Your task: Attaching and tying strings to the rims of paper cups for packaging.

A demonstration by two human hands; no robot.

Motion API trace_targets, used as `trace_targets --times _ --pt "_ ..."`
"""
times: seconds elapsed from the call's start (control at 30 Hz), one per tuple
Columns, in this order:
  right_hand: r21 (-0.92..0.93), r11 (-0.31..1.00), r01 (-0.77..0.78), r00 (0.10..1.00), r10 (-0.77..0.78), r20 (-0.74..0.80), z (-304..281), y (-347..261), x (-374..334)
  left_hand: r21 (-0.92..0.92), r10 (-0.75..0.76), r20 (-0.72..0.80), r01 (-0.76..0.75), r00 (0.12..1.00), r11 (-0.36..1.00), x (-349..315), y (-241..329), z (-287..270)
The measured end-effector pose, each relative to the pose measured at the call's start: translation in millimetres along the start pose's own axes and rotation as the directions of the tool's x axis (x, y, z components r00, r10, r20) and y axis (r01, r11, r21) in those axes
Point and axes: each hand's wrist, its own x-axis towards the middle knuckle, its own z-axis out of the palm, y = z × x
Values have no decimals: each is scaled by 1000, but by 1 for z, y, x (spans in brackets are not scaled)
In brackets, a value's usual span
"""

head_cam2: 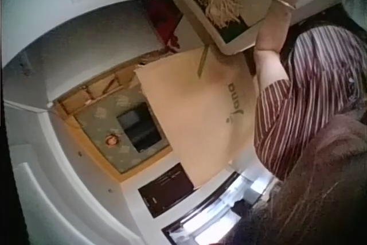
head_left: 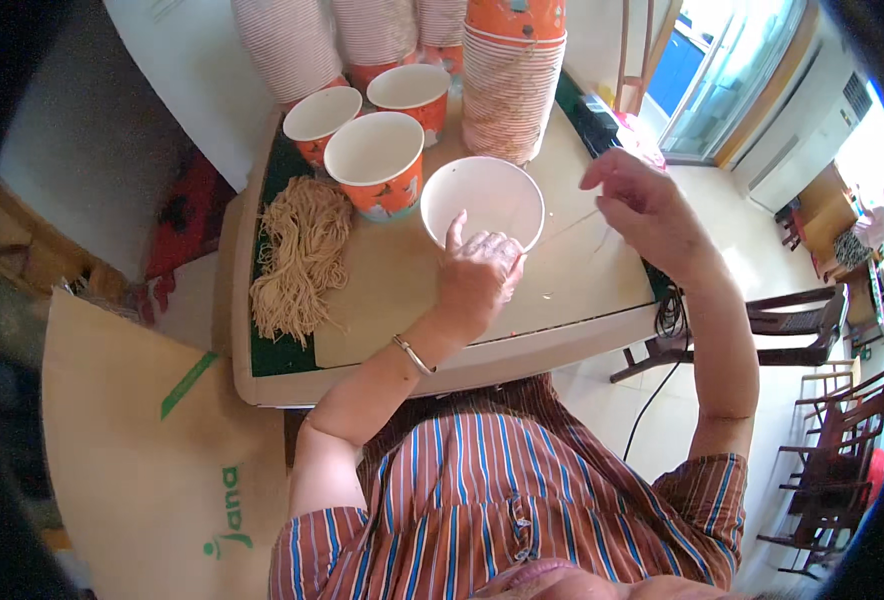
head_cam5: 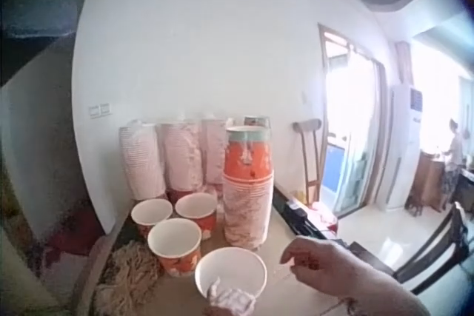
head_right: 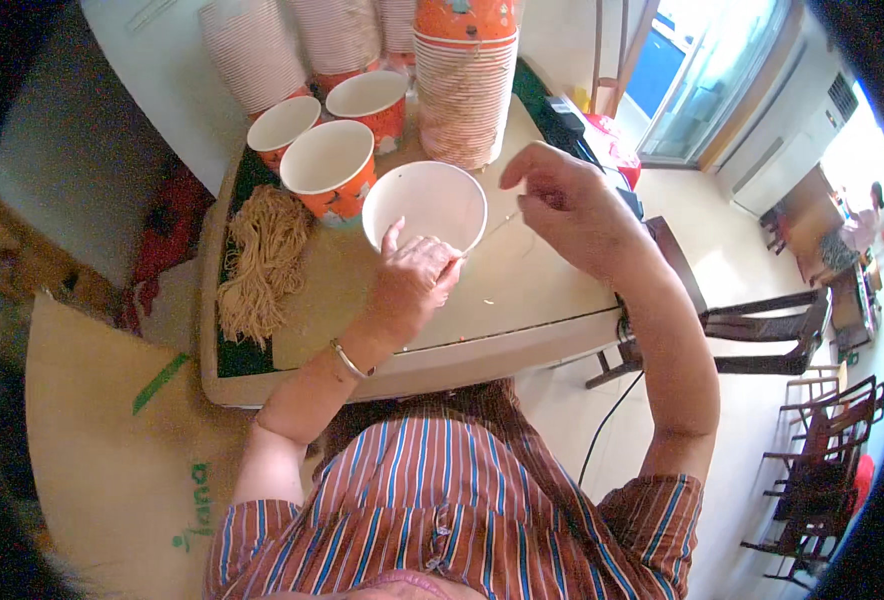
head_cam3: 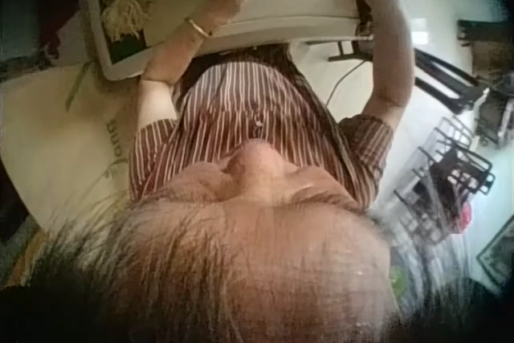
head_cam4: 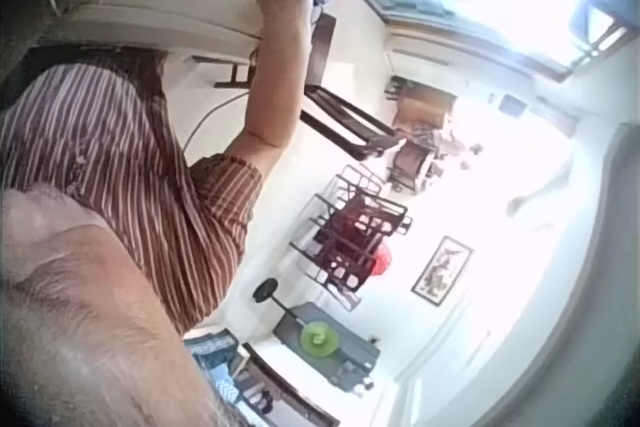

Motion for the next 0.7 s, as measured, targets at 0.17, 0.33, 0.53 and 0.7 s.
trace_targets --times 0.17,0.33,0.53,0.7 --pt "-356 934 25 997 1 73 -27 -12 -9 13 -20 43 20 999 1000 -4 3 0" --pt "-557 817 146 984 -59 171 -38 -4 -7 9 -42 56 41 998 999 -1 12 -5" --pt "-663 717 215 940 -337 -60 -15 14 18 218 -18 105 -6 994 976 8 30 8" --pt "-452 866 211 899 -354 -259 14 24 38 290 -24 82 -1 996 957 11 38 16"
